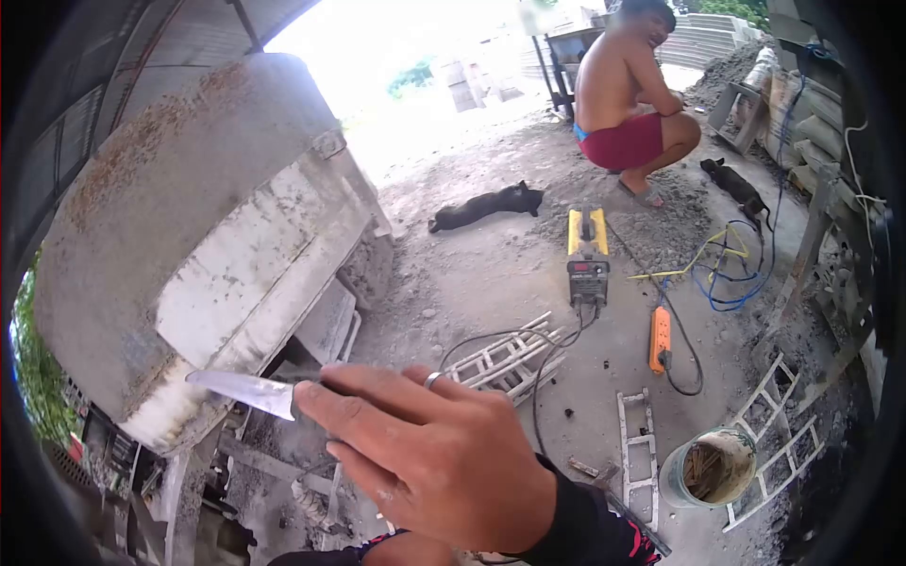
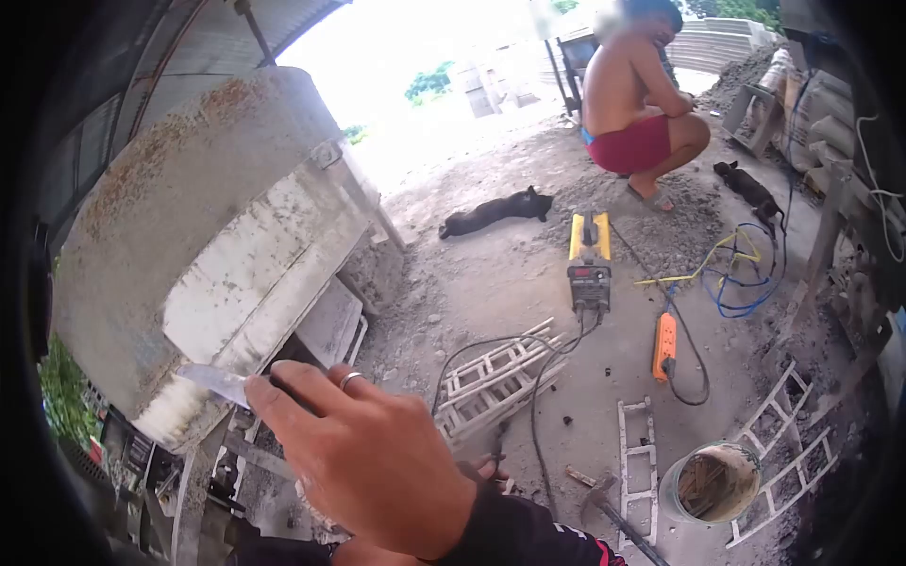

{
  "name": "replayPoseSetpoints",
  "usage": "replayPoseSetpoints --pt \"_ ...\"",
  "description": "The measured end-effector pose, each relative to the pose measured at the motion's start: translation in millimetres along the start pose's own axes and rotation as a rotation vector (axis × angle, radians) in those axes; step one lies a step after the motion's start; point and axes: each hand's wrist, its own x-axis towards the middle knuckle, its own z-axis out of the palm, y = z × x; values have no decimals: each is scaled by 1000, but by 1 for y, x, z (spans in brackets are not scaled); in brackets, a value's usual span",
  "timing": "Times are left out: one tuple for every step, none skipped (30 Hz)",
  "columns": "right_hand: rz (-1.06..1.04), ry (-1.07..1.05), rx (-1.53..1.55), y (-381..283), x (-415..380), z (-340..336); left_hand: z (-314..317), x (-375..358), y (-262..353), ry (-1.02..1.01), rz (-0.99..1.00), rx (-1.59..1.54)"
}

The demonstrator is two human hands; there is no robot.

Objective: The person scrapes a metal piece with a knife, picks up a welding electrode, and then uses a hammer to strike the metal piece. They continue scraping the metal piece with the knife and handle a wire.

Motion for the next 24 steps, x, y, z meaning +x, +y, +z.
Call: replayPoseSetpoints --pt "-8 24 -14 -4 -2 9 -1 -10 -12 28 19 5" --pt "-3 31 -26 -13 -3 16 2 -14 -20 35 34 24" --pt "0 42 -39 -25 -1 23 9 -5 -30 29 58 59" --pt "0 -2 85 -40 3 34 18 0 -35 27 86 75" --pt "-41 -1 45 -55 4 41 26 6 -39 24 118 90" --pt "-83 12 -26 -67 2 45 32 10 -44 23 145 96" --pt "-87 5 10 -79 -2 51 34 12 -43 22 168 109" --pt "-184 -10 10 -91 -3 57 36 13 -41 25 185 123" --pt "-282 -23 3 -101 -6 60 38 6 -33 34 191 126" --pt "-294 -18 4 -108 -7 58 41 1 -23 19 148 122" --pt "-338 -8 16 -115 -7 55 40 1 -19 5 107 121" --pt "-380 1 28 -121 -7 53 38 2 -21 3 141 156" --pt "-418 3 39 -126 -8 51 36 -2 -18 3 148 159" --pt "-415 58 77 -130 -7 49 34 -6 -15 58 140 195" --pt "-409 55 51 -134 -10 41 37 -10 -16 96 126 233" --pt "-379 42 68 -136 -11 30 39 -14 -19 86 133 233" --pt "-345 48 44 -132 -10 16 38 -15 -12 39 141 258" --pt "-318 57 -8 -127 -13 5 40 -14 -8 49 116 336" --pt "-233 28 -36 -125 -19 -11 42 -17 -7 63 67 276" --pt "-162 -47 -72 -119 -25 -23 53 -27 5 93 21 269" --pt "-90 -119 -85 -109 -28 -35 59 -33 11 48 75 397" --pt "-61 -190 -135 -93 -32 -48 62 -42 11 44 62 410" --pt "-37 -269 -157 -77 -37 -57 62 -52 10 50 22 391" --pt "47 -301 -181 -63 -38 -68 61 -58 11 55 -7 382"
